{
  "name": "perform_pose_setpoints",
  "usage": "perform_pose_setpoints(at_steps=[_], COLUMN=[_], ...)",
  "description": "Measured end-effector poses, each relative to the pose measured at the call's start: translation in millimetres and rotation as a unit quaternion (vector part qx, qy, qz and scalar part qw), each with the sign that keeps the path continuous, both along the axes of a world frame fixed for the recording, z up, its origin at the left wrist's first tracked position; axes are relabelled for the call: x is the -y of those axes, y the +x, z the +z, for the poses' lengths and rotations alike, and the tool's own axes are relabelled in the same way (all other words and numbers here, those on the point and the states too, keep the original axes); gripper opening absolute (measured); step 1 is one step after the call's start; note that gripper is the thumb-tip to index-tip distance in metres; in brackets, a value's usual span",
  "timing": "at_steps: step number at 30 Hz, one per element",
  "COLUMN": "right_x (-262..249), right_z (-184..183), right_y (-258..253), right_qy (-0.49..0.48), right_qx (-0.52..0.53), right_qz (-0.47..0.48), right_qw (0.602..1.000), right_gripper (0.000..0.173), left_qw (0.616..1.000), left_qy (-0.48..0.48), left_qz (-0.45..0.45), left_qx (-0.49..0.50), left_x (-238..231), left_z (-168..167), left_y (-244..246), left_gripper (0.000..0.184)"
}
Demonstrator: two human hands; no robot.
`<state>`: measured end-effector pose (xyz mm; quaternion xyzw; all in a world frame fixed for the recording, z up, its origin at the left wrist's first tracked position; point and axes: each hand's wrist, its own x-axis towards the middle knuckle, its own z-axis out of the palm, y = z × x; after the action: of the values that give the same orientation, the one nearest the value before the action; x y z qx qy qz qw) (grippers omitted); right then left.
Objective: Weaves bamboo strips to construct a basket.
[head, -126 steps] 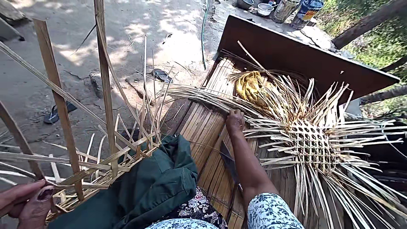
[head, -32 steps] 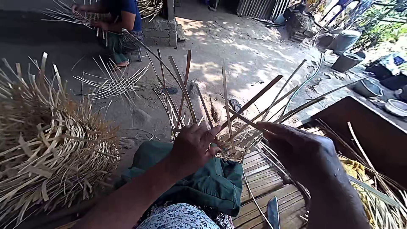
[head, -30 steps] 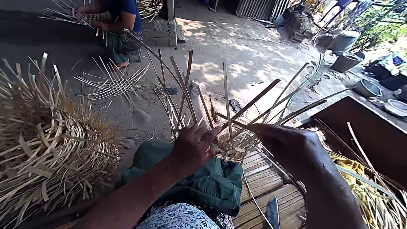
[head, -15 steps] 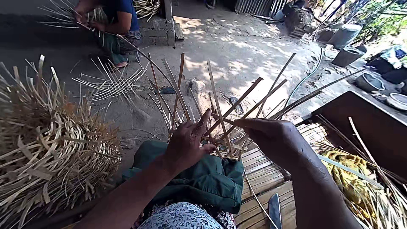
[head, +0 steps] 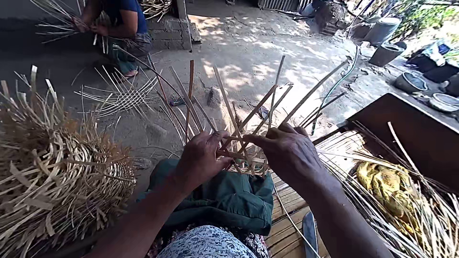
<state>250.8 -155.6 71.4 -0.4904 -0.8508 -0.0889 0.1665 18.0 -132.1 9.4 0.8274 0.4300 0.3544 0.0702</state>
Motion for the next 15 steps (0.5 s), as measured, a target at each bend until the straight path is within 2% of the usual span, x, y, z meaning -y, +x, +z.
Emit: perform_pose_setpoints(at_steps=[3, 6, 8, 10, 11, 15], right_x=[5.2, -8.7, -14.1, -12.2, -8.8, -2.5], right_z=[-0.7, -14.0, -19.9, -23.9, -25.0, -33.0], right_y=[-21.7, -20.0, -16.9, -19.6, -23.5, -39.1], right_qy=[0.035, -0.037, -0.062, -0.034, -0.026, 0.010], right_qx=[-0.003, -0.071, -0.116, -0.128, -0.127, -0.116], right_qz=[-0.035, -0.020, -0.003, 0.027, 0.041, 0.069], right_qw=[0.999, 0.997, 0.991, 0.991, 0.991, 0.991], right_gripper=[0.030, 0.032, 0.034, 0.034, 0.033, 0.029], left_qw=[1.000, 0.998, 0.981, 0.942, 0.934, 0.932], left_qy=[-0.002, -0.056, -0.132, -0.185, -0.201, -0.306], left_qz=[0.006, 0.002, -0.015, -0.033, -0.036, -0.058], left_qx=[-0.006, 0.027, 0.138, 0.277, 0.294, 0.187], left_x=[1.9, -1.8, -8.0, -16.9, -20.6, -31.2], left_z=[2.5, 6.9, 13.7, 24.4, 29.6, 37.8], left_y=[0.1, -11.4, -24.3, -32.9, -35.5, -33.9], left_gripper=[0.056, 0.059, 0.061, 0.057, 0.057, 0.054])
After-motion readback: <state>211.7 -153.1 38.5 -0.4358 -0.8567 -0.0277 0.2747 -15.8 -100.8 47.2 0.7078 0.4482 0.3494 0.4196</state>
